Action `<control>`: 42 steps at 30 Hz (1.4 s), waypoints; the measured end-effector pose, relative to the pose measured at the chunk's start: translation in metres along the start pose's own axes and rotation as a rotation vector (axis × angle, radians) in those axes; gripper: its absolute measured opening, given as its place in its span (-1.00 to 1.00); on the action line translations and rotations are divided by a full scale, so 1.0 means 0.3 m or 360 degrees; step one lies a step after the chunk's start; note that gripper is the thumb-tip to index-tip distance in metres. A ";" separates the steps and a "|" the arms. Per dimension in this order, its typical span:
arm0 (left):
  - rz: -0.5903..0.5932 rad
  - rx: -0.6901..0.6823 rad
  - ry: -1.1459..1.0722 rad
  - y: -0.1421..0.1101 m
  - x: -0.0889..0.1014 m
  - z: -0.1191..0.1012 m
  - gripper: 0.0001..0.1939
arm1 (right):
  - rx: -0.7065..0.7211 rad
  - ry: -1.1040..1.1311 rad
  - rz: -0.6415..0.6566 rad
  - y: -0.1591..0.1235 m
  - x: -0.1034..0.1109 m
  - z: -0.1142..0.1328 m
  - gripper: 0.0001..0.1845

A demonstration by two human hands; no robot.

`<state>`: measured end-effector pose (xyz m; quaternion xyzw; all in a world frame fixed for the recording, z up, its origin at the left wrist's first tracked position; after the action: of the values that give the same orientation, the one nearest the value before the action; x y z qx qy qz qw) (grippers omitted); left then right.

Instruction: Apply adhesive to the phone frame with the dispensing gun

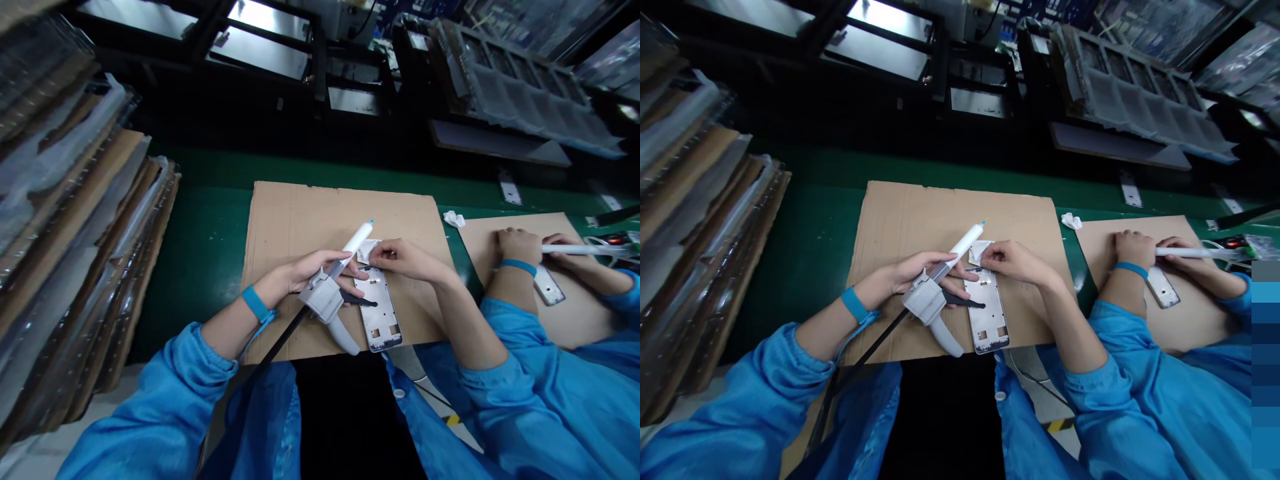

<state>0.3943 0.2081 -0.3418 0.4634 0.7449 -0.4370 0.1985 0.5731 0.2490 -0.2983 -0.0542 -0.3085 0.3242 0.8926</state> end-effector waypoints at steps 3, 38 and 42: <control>-0.0008 0.0017 0.0000 -0.002 -0.002 0.000 -0.56 | 0.0006 -0.0049 0.0004 0.001 -0.002 0.002 -0.39; -0.0077 0.0018 -0.0133 0.002 0.013 0.005 -0.57 | -0.0109 0.0239 -0.0149 -0.002 0.034 -0.078 -0.13; -0.0089 0.0022 -0.0085 -0.002 0.017 0.002 -0.52 | -0.0128 0.0542 -0.0477 -0.033 0.050 -0.125 -0.02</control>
<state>0.3911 0.2101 -0.3455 0.4319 0.7489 -0.4598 0.2027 0.6094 0.2541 -0.3179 -0.0973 -0.1706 0.1617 0.9671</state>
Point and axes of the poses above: each hand's wrist, its own y-axis towards the middle knuckle, its own x-axis out of the back of the hand, z = x × y, the point moved 9 cm from there along y, towards the middle knuckle, and after that the axes turned 9 degrees about x, right-handed, at the moved point
